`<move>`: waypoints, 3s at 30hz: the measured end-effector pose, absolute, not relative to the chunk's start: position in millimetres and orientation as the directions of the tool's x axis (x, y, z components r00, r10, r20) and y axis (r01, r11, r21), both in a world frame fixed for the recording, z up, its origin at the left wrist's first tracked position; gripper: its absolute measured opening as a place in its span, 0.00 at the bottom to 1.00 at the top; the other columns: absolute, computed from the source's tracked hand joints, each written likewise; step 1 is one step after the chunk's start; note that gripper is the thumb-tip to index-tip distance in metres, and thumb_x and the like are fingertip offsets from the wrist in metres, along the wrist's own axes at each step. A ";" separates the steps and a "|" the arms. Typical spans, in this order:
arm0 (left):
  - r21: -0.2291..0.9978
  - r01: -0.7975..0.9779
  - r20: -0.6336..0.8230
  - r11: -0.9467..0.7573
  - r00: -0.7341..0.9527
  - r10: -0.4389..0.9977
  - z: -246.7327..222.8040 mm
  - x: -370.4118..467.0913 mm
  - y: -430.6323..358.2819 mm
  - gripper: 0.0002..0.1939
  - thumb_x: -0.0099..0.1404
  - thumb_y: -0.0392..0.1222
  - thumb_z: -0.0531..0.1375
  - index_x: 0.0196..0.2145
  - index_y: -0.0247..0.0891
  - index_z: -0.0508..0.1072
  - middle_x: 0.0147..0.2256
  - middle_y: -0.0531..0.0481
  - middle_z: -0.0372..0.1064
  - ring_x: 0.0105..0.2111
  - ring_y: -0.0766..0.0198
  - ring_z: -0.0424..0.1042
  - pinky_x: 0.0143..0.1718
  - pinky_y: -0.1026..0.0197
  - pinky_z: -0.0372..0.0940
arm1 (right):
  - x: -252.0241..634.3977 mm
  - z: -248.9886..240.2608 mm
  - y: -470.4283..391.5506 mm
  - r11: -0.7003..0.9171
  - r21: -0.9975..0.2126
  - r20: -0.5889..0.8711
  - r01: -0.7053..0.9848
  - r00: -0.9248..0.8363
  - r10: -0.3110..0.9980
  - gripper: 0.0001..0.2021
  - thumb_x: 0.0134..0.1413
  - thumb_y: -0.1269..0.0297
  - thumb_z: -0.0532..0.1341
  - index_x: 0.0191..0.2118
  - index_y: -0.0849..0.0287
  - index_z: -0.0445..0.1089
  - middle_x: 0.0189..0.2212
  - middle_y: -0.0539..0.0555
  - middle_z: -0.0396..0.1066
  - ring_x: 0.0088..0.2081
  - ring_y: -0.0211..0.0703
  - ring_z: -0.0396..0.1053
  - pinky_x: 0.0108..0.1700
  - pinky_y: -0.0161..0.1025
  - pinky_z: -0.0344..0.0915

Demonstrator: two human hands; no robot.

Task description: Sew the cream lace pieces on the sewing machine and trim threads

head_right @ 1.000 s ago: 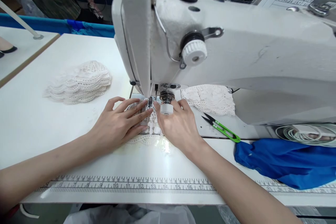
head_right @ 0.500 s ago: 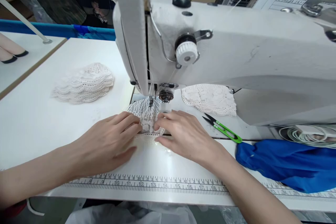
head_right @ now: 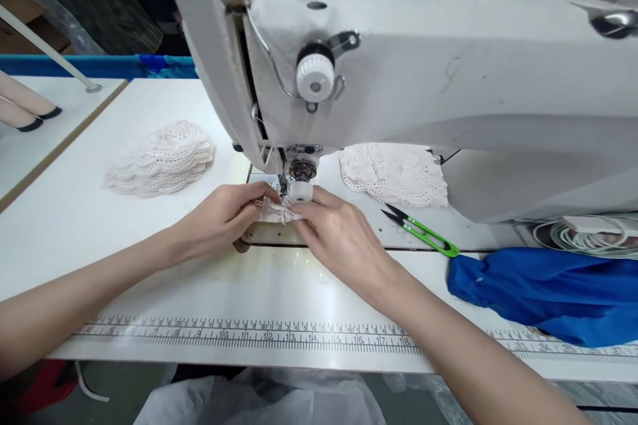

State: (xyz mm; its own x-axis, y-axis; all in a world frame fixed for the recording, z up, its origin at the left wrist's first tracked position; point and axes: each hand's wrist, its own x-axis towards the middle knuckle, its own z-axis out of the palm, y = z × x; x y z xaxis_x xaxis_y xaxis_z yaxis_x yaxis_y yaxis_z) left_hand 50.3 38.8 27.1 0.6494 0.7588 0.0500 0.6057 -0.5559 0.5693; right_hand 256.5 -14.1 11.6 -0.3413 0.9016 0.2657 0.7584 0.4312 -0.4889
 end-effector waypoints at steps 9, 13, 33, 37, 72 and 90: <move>0.652 0.474 0.035 -0.592 0.760 0.648 32.6 46.0 61.0 0.16 0.68 0.45 0.55 0.28 0.37 0.78 0.27 0.49 0.64 0.25 0.66 0.66 0.26 0.60 0.63 | 256.2 3.4 -8.4 0.439 -0.356 0.508 0.825 -0.223 0.832 0.12 0.62 0.64 0.57 0.33 0.60 0.77 0.25 0.50 0.71 0.22 0.34 0.61 0.22 0.33 0.51; 0.663 0.428 0.041 -0.614 0.798 0.601 29.0 41.8 57.1 0.23 0.70 0.45 0.52 0.21 0.36 0.73 0.26 0.50 0.61 0.24 0.68 0.63 0.26 0.62 0.63 | 255.0 7.7 -10.3 0.451 -0.359 0.461 0.817 -0.265 0.847 0.11 0.61 0.67 0.57 0.35 0.57 0.77 0.22 0.49 0.71 0.21 0.34 0.62 0.22 0.33 0.48; -0.098 0.444 0.409 -0.891 0.834 0.371 -3.4 33.8 15.8 0.14 0.70 0.35 0.54 0.51 0.35 0.72 0.50 0.41 0.73 0.50 0.56 0.72 0.55 0.48 0.59 | 256.8 6.0 -13.8 0.686 -0.104 0.470 0.720 -0.572 0.672 0.11 0.56 0.75 0.56 0.37 0.61 0.76 0.40 0.53 0.78 0.38 0.46 0.73 0.43 0.46 0.66; -0.067 0.452 0.428 -0.890 0.819 0.383 -2.8 34.3 19.0 0.14 0.69 0.35 0.54 0.50 0.35 0.73 0.49 0.42 0.73 0.50 0.56 0.73 0.57 0.47 0.57 | 256.1 4.1 -11.7 0.678 -0.086 0.468 0.730 -0.571 0.675 0.12 0.57 0.75 0.55 0.38 0.59 0.76 0.40 0.54 0.78 0.38 0.46 0.73 0.43 0.45 0.67; 0.602 0.442 0.234 -0.665 0.699 0.676 6.8 39.2 50.0 0.18 0.72 0.44 0.51 0.32 0.41 0.78 0.42 0.48 0.70 0.45 0.60 0.67 0.50 0.50 0.61 | 248.4 -8.4 1.0 0.461 -0.503 0.401 0.731 -0.275 0.874 0.10 0.63 0.61 0.58 0.36 0.57 0.77 0.33 0.52 0.77 0.37 0.45 0.71 0.48 0.48 0.65; -0.125 0.402 0.417 -0.907 0.851 0.319 -2.6 28.6 30.3 0.14 0.70 0.38 0.55 0.51 0.38 0.72 0.49 0.48 0.74 0.55 0.55 0.68 0.59 0.46 0.58 | 251.6 -5.7 -5.9 0.647 -0.135 0.540 0.750 -0.492 0.683 0.06 0.61 0.69 0.59 0.36 0.57 0.75 0.38 0.49 0.78 0.35 0.39 0.72 0.48 0.45 0.65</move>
